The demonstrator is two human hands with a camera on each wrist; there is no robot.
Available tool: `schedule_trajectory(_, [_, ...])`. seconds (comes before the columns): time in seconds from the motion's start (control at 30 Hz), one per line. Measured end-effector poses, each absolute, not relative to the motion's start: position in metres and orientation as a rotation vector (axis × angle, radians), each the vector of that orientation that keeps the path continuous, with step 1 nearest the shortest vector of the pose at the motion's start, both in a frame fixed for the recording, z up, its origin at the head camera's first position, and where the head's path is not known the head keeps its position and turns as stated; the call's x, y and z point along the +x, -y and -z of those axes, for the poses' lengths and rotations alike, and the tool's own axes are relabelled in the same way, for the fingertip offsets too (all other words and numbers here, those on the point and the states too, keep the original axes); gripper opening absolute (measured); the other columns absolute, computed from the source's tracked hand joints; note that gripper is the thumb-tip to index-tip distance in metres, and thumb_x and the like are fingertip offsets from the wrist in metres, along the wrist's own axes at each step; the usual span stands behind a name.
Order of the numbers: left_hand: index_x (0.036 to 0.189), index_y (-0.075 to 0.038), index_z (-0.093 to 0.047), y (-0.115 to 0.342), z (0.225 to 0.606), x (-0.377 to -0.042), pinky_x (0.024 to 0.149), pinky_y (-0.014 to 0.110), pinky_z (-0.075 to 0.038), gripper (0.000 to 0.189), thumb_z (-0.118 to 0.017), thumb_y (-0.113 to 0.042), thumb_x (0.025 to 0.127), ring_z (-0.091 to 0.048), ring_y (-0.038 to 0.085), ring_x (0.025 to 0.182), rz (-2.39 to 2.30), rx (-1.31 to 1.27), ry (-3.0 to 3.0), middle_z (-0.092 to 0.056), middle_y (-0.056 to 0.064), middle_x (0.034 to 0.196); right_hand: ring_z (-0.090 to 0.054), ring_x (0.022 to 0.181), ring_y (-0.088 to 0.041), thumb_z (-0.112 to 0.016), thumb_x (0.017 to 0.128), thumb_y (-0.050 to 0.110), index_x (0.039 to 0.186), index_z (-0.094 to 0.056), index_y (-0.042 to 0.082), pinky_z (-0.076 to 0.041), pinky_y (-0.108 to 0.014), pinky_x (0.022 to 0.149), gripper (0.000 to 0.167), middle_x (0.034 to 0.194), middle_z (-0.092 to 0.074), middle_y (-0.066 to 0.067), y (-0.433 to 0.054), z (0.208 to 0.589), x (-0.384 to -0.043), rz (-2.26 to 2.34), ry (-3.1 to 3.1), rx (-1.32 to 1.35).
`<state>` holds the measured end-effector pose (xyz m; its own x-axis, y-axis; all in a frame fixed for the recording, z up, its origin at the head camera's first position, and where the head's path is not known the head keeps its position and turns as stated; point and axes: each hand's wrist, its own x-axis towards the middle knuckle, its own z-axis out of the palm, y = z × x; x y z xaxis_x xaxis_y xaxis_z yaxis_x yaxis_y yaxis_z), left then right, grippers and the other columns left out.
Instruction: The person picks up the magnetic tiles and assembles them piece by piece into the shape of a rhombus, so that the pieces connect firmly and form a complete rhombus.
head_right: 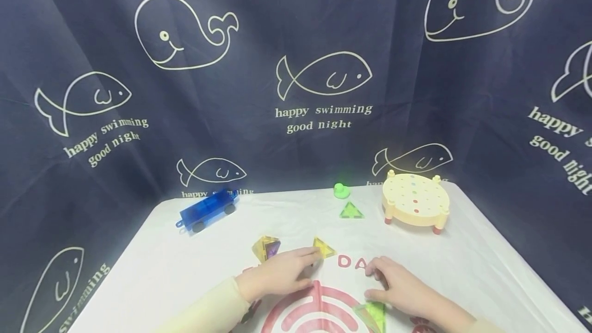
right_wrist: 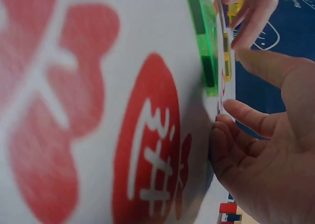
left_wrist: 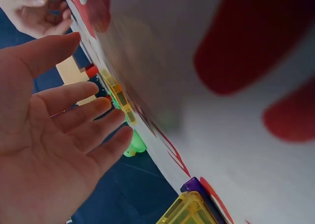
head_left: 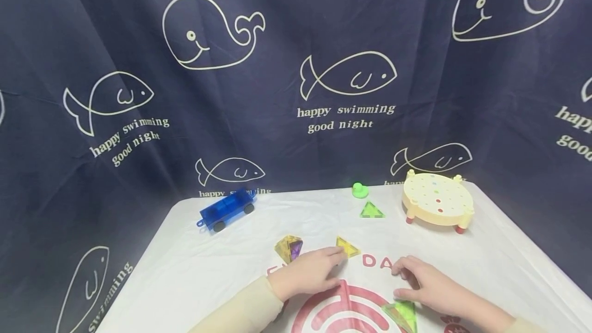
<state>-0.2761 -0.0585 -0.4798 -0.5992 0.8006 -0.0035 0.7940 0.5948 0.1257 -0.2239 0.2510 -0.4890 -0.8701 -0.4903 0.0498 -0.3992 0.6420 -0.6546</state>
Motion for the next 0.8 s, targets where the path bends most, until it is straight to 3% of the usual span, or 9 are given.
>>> schedule_trajectory(0.2, [0.145, -0.006, -0.055, 0.055, 0.481, -0.28, 0.111, 0.026, -0.04, 0.063, -0.073, -0.035, 0.092, -0.05, 0.02, 0.137, -0.105, 1.277, -2.765, -0.049, 0.012, 0.152, -0.051, 0.09, -0.009, -0.086, 0.08, 0.037, 0.112, -0.059, 0.013, -0.049, -0.03, 0.079, 0.049, 0.101, -0.053, 0.002, -0.253, 0.488, -0.211, 1.024, -2.652, -0.828])
schedule_trajectory(0.3, [0.144, -0.005, -0.054, 0.056, 0.482, -0.281, 0.111, 0.026, -0.04, 0.064, -0.074, -0.037, 0.092, -0.05, 0.02, 0.138, -0.082, 1.261, -2.777, -0.049, 0.013, 0.152, -0.057, 0.114, -0.029, -0.089, 0.074, 0.038, 0.114, -0.058, 0.015, -0.049, -0.051, 0.099, 0.055, 0.114, -0.056, -0.005, -0.252, 0.485, -0.209, 1.032, -2.565, -0.759])
schedule_trajectory(0.37, [0.144, -0.005, -0.055, 0.057, 0.481, -0.279, 0.112, 0.027, -0.039, 0.063, -0.073, -0.037, 0.092, -0.05, 0.021, 0.137, -0.087, 1.257, -2.784, -0.05, 0.014, 0.151, -0.05, 0.125, -0.05, -0.091, 0.071, 0.036, 0.114, -0.059, 0.015, -0.04, -0.07, 0.101, 0.058, 0.121, -0.057, -0.011, -0.25, 0.483, -0.209, 1.032, -2.527, -0.705])
schedule_trajectory(0.43, [0.143, -0.005, -0.055, 0.06, 0.478, -0.276, 0.112, 0.027, -0.04, 0.062, -0.073, -0.037, 0.093, -0.051, 0.021, 0.136, -0.107, 1.259, -2.777, -0.052, 0.014, 0.149, -0.041, 0.129, -0.062, -0.093, 0.068, 0.034, 0.114, -0.059, 0.016, -0.03, -0.081, 0.097, 0.06, 0.126, -0.056, -0.015, -0.248, 0.482, -0.208, 1.032, -2.51, -0.671])
schedule_trajectory(0.57, [0.141, -0.006, -0.057, 0.067, 0.473, -0.266, 0.11, 0.025, -0.041, 0.06, -0.072, -0.039, 0.094, -0.054, 0.018, 0.132, -0.104, 1.332, -2.751, -0.057, 0.009, 0.144, -0.04, 0.129, -0.061, -0.094, 0.065, 0.036, 0.112, -0.059, 0.018, -0.03, -0.081, 0.098, 0.062, 0.127, -0.055, -0.015, -0.247, 0.482, -0.207, 1.001, -2.531, -0.665])
schedule_trajectory(0.63, [0.141, -0.008, -0.059, 0.071, 0.47, -0.261, 0.11, 0.025, -0.042, 0.059, -0.071, -0.041, 0.094, -0.054, 0.017, 0.132, -0.065, 1.388, -2.741, -0.057, 0.007, 0.145, -0.048, 0.125, -0.052, -0.094, 0.065, 0.036, 0.113, -0.059, 0.018, -0.035, -0.077, 0.098, 0.061, 0.124, -0.056, -0.01, -0.247, 0.482, -0.207, 0.986, -2.531, -0.667])
schedule_trajectory(0.8, [0.145, -0.012, -0.058, 0.075, 0.467, -0.253, 0.11, 0.031, -0.043, 0.059, -0.069, -0.042, 0.095, -0.049, 0.02, 0.138, 0.055, 1.467, -2.733, -0.052, 0.004, 0.151, -0.055, 0.102, -0.018, -0.093, 0.067, 0.036, 0.113, -0.059, 0.019, -0.052, -0.046, 0.091, 0.06, 0.111, -0.057, -0.001, -0.248, 0.485, -0.209, 0.963, -2.532, -0.71])
